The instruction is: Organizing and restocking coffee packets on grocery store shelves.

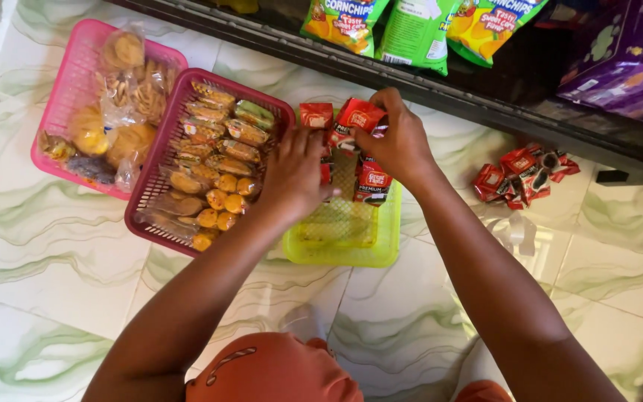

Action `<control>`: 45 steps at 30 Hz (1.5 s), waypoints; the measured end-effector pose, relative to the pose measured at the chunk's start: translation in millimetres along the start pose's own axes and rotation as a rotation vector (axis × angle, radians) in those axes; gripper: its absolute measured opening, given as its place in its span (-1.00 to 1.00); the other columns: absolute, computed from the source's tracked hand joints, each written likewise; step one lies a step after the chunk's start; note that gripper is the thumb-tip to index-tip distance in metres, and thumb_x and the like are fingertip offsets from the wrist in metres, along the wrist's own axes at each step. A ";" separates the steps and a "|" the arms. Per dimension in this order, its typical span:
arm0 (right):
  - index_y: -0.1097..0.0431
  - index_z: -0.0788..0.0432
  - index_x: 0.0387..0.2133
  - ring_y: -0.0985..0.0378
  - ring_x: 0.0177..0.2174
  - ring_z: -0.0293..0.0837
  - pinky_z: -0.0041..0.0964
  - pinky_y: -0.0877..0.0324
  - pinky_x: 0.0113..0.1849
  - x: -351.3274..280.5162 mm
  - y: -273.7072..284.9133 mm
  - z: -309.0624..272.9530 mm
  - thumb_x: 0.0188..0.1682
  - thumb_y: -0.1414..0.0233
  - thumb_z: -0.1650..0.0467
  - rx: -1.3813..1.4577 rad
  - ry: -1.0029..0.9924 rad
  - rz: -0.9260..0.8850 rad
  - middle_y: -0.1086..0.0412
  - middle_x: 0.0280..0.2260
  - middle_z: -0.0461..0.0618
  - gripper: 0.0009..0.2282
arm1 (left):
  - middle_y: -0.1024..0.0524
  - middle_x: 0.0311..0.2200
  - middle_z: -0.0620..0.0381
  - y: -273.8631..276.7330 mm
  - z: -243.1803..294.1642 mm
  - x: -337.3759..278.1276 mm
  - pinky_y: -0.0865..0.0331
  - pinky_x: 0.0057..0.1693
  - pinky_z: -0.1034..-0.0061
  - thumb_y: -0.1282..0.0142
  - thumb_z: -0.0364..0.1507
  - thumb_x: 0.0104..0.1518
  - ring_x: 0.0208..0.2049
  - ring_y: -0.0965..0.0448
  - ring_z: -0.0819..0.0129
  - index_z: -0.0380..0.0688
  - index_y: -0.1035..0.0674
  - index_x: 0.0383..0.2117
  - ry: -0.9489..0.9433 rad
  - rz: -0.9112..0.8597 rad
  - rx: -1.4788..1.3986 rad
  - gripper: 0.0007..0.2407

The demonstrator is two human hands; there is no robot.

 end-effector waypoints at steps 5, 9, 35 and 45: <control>-0.32 0.23 -0.08 -0.60 -0.20 0.15 -0.06 -0.48 -0.19 1.6 6.9 -2.8 -0.17 -0.34 0.39 -0.061 0.053 0.008 -0.52 -0.22 0.20 -0.57 | -0.04 0.35 -0.16 -3.9 -4.1 -10.0 0.02 0.35 -0.07 -0.42 -0.31 -0.09 0.38 0.06 -0.08 -0.17 -0.07 0.34 0.041 -0.071 0.040 -0.14; -0.39 0.19 -0.12 -0.56 -0.23 0.11 -0.04 -0.43 -0.17 5.7 13.1 -3.4 -0.22 -0.34 0.35 -0.119 -0.120 -0.026 -0.51 -0.24 0.11 -0.59 | -0.10 0.32 -0.15 -9.7 -10.1 -13.4 -0.02 0.32 -0.07 -0.39 -0.39 -0.06 0.38 0.00 -0.09 -0.12 -0.11 0.36 0.004 0.005 0.073 -0.19; -0.50 0.18 -0.04 -0.13 0.15 0.14 0.17 -0.01 0.11 -8.2 -14.3 -9.9 -0.40 -0.41 0.26 -0.511 0.175 0.023 -0.22 0.14 0.11 -0.42 | -0.03 0.34 -0.18 -18.7 -5.1 -9.1 0.05 0.35 -0.06 -0.30 -0.48 -0.12 0.39 0.05 -0.12 -0.11 -0.10 0.36 -0.026 -0.001 0.171 -0.19; -0.40 0.11 0.04 -0.21 0.15 0.11 0.20 -0.10 0.11 -94.6 -16.3 -34.8 -0.42 -0.34 0.26 -0.698 0.250 -0.175 -0.24 0.14 0.09 -0.35 | 0.13 0.41 -0.16 -67.9 -20.1 0.1 0.19 0.32 -0.09 -0.37 -0.43 -0.16 0.39 0.14 -0.07 0.31 0.09 0.48 -0.114 0.127 0.635 0.01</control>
Point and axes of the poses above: each hand's wrist, its own x-axis towards the middle knuckle, its own y-axis out of the back of the hand, z = x × y, the point moved 5 cm from there along x, towards the middle knuckle
